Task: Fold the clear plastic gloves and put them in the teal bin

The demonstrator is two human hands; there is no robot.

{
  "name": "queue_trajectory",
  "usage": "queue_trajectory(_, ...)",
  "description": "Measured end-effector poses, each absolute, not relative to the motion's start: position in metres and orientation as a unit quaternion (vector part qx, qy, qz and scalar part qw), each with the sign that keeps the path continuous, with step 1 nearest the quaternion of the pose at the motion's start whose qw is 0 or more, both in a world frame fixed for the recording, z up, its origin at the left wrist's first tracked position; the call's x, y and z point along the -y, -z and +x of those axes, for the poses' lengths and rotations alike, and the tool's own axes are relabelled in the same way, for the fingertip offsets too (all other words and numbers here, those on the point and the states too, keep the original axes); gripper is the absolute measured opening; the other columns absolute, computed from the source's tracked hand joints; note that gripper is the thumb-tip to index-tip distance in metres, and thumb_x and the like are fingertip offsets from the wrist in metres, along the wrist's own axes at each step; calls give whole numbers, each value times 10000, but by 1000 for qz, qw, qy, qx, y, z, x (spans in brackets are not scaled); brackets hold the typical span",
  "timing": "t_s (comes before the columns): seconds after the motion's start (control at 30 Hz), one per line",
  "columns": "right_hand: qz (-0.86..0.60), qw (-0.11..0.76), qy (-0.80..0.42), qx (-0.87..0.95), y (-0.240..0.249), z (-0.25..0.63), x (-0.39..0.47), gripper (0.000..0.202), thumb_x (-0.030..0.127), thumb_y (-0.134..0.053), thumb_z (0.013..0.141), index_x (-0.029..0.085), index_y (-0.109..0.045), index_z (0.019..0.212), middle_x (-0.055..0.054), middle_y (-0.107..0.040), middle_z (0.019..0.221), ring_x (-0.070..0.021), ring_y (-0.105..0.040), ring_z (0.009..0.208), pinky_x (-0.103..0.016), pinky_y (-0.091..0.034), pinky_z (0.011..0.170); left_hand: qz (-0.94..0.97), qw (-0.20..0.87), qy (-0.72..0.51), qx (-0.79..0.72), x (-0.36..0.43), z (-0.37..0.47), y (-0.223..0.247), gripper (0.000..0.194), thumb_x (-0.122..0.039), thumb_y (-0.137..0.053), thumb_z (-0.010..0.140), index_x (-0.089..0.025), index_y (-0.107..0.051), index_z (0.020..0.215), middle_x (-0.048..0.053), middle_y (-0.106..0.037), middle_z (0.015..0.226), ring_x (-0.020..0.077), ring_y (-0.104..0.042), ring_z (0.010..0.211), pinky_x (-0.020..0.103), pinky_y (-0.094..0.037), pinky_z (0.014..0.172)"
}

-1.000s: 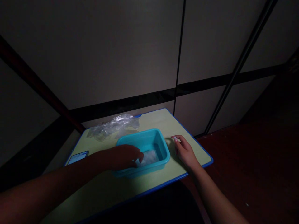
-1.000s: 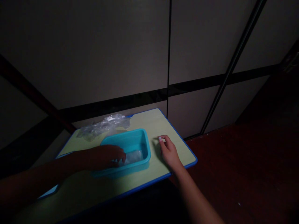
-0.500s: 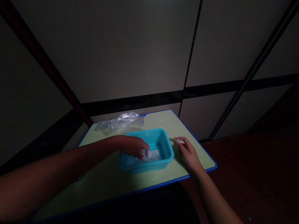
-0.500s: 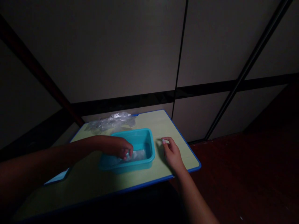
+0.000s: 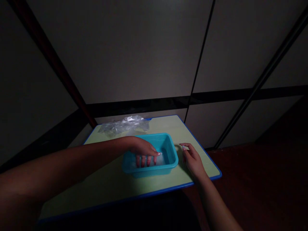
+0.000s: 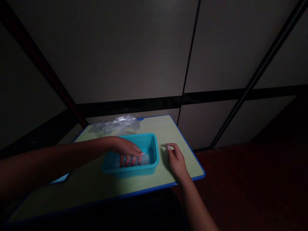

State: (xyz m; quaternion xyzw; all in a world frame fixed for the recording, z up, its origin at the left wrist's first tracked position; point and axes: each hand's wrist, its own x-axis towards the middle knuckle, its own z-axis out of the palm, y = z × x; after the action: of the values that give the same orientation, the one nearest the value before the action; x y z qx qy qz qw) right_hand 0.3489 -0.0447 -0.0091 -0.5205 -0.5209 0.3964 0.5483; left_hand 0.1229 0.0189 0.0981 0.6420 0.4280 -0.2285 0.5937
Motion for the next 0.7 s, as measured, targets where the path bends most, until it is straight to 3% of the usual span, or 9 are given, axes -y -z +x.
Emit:
queue_trajectory(0.43,-514,550,-409,517,13,350,43,352,476,-473,837,201,-532,1048,72,-379,482,-93,-342,416,-199,-258,384,675,538,252,-437,-12,125,-94,341,-521,-466,787,-250,-613,935,29,-591,723,169,-557,647,272,-480,530)
queue_trajectory(0.6,-510,547,-414,519,12,351,42,349,473,-458,840,203,-525,1051,76,-350,489,-93,-320,412,-201,-240,379,711,536,173,-422,-7,118,-119,268,-449,-550,750,-215,-650,834,16,-642,705,157,-572,605,246,-458,542)
queue_trajectory(0.7,-515,545,-406,523,10,351,43,344,468,-473,834,200,-525,1043,74,-365,492,-92,-328,422,-201,-244,385,779,487,93,-384,-5,103,-142,277,-430,-534,779,-207,-644,900,1,-658,792,128,-567,618,212,-439,571)
